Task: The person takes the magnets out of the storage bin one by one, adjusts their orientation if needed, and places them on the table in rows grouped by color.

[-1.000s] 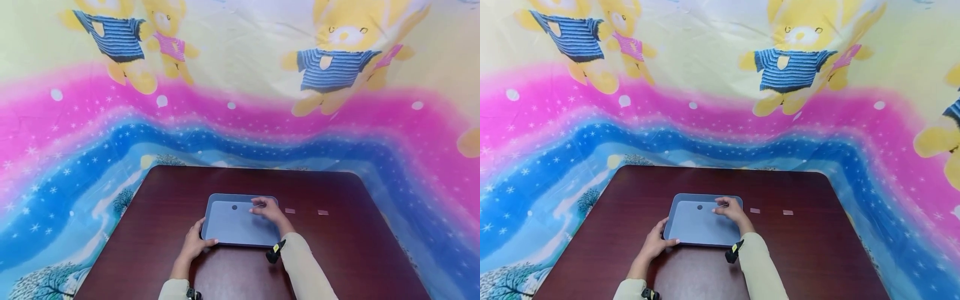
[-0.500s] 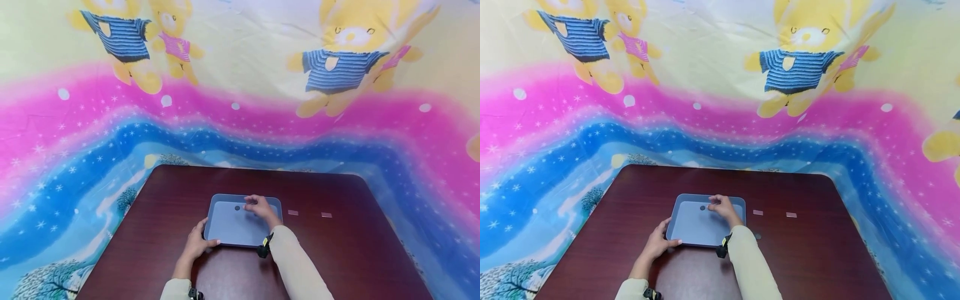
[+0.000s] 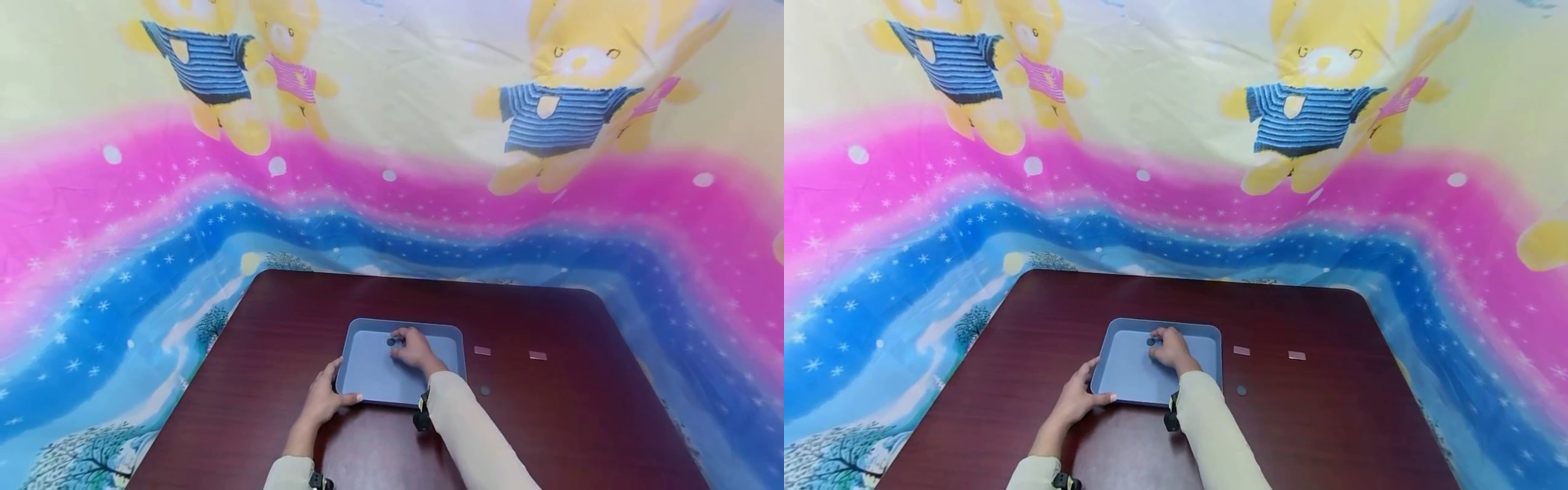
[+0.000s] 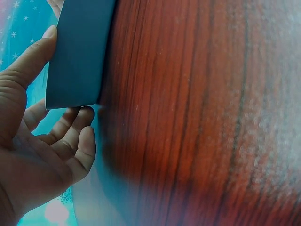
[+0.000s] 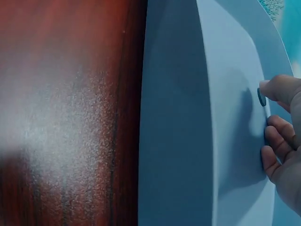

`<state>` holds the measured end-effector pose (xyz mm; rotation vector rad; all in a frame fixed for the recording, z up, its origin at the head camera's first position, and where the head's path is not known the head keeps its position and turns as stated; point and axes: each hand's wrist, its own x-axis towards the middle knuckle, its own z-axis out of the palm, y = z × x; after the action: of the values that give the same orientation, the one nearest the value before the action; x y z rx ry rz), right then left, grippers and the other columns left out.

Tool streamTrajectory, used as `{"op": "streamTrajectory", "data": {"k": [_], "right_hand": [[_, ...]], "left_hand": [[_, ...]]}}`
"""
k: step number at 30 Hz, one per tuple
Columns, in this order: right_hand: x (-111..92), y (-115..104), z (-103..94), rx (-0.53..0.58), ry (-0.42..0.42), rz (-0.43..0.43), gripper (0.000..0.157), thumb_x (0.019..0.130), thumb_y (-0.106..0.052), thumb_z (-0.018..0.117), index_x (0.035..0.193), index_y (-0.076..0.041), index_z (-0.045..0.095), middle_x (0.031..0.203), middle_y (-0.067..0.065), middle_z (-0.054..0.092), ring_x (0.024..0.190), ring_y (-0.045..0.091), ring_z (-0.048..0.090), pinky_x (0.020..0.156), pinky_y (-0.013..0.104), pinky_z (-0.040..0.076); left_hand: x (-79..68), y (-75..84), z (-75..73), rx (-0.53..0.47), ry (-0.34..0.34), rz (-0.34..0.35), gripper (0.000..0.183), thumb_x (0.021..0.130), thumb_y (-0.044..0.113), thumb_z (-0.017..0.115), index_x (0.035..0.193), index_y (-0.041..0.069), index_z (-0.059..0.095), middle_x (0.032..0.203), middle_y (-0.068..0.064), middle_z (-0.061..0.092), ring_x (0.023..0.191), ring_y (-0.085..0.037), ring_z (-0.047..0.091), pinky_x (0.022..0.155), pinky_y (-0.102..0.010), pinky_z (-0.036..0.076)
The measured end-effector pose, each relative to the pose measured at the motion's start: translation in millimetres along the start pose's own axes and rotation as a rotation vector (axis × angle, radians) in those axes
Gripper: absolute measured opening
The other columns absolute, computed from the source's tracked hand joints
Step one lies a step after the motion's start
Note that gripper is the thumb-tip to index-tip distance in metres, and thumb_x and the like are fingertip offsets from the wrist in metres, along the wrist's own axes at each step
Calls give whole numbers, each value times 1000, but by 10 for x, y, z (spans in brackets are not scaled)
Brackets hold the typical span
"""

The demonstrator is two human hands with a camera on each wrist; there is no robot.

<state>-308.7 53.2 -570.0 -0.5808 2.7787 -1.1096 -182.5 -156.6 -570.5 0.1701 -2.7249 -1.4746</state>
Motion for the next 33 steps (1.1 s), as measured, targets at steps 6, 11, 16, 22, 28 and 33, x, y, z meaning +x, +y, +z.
{"op": "streamTrajectory", "data": {"k": [6,11,16,22,28,33], "right_hand": [[-4,-27,17,-173,-60,-24,44,71,-18,66,112,-4,57,104,12,47,94,22,45,78,33,38],[-23,-43,19,-243,-98,-48,42,72,-20,66,111,-6,58,104,12,44,95,22,43,78,33,38],[-55,-26,37,-209,-79,-23,31,72,-18,68,103,-13,64,100,8,43,89,20,44,75,32,39],[-44,33,70,-146,-29,-57,28,70,-18,70,98,-13,67,95,7,45,85,19,45,72,32,40],[-25,88,105,-99,36,-131,20,66,-22,74,84,-14,71,85,3,48,79,17,48,69,30,40],[-68,9,100,-119,31,-38,21,67,-18,74,87,-14,70,87,2,48,80,17,48,70,31,39]], "left_hand": [[-13,-15,9,6,4,17,91,54,32,80,131,12,36,112,-15,47,98,-26,45,80,-42,35],[-21,-7,14,11,11,25,90,54,31,81,130,13,37,111,-15,47,99,-26,44,81,-42,34],[-22,2,13,5,5,30,89,55,30,80,131,13,36,112,-15,47,99,-27,44,81,-42,34],[-18,16,1,1,-1,15,88,57,30,80,131,15,35,114,-15,45,100,-27,44,80,-42,35],[-18,26,-8,-9,-1,10,89,56,29,80,131,14,35,112,-16,46,98,-27,45,79,-42,37],[-15,15,-5,1,6,38,90,55,31,80,131,13,36,112,-17,47,99,-27,44,81,-42,35]]}}
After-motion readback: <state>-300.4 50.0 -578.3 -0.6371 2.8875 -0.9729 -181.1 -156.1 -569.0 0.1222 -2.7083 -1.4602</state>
